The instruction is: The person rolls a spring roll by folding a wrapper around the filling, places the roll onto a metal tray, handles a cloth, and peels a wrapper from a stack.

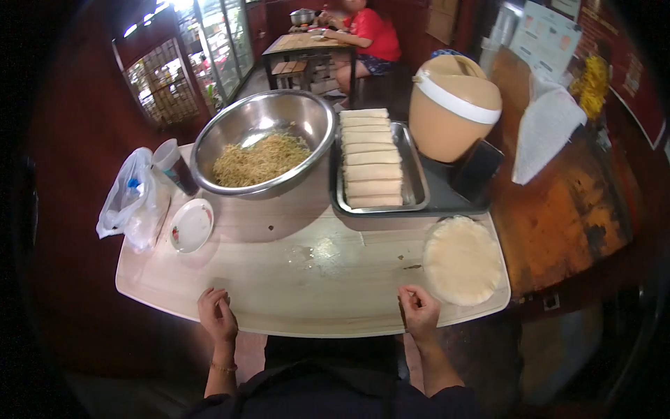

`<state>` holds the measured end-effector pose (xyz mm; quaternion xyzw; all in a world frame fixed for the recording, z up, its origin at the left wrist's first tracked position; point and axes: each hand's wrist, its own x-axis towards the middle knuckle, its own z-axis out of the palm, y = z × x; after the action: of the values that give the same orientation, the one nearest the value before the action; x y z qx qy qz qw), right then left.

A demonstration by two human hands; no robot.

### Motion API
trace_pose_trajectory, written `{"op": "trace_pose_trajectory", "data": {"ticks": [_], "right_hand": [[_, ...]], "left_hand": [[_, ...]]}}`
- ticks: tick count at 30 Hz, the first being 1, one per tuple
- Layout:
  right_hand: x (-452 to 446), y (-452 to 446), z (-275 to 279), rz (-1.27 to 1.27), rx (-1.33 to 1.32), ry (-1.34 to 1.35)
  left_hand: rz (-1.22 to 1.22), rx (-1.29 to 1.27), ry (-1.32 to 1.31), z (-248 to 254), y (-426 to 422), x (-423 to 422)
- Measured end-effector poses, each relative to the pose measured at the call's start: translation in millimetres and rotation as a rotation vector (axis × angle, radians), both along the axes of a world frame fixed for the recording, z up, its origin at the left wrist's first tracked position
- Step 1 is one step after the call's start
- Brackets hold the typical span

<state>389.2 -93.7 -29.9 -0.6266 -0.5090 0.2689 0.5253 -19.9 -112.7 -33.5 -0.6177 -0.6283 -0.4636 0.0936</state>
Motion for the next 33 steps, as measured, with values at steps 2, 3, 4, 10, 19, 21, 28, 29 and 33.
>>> {"op": "trace_pose_trajectory", "data": {"ticks": [2,3,4,10,19,21,28,29,33], "right_hand": [[-0.6,0.0,1.0,0.001,0.014,0.050],[-1.3,0.6,1.3,0.030,0.010,0.055],[-0.9,0.7,2.0,0.027,0.020,0.042],[5.9,2.2,1.8,0.024,0.030,-0.001],[4.5,-1.0,0.9,0.005,0.068,0.000],[3.4,-1.3,2.3,0.008,0.094,0.008],[-3.0,8.4,-7.1,0.013,0.122,0.082],[0.2,4.7,-13.8,0.010,0.111,0.096],[3.7,-2.2,-6.1,0.011,0.114,0.079]], "left_hand": [[0.015,-0.011,-0.012,3.6,-0.4,0.7],[-0.001,-0.017,-0.024,4.7,-0.6,0.2],[-0.004,0.002,-0.027,3.2,0.3,-0.8],[-0.014,0.002,-0.005,8.1,1.4,2.5],[0.014,-0.013,0.041,3.8,0.1,-0.8],[0.008,-0.009,0.034,2.7,0.5,-1.3],[0.031,-0.045,0.030,7.0,-2.6,-1.3],[0.024,-0.037,0.032,6.3,0.1,-2.9],[0.024,-0.014,0.015,-0.3,-0.6,-0.5]]}}
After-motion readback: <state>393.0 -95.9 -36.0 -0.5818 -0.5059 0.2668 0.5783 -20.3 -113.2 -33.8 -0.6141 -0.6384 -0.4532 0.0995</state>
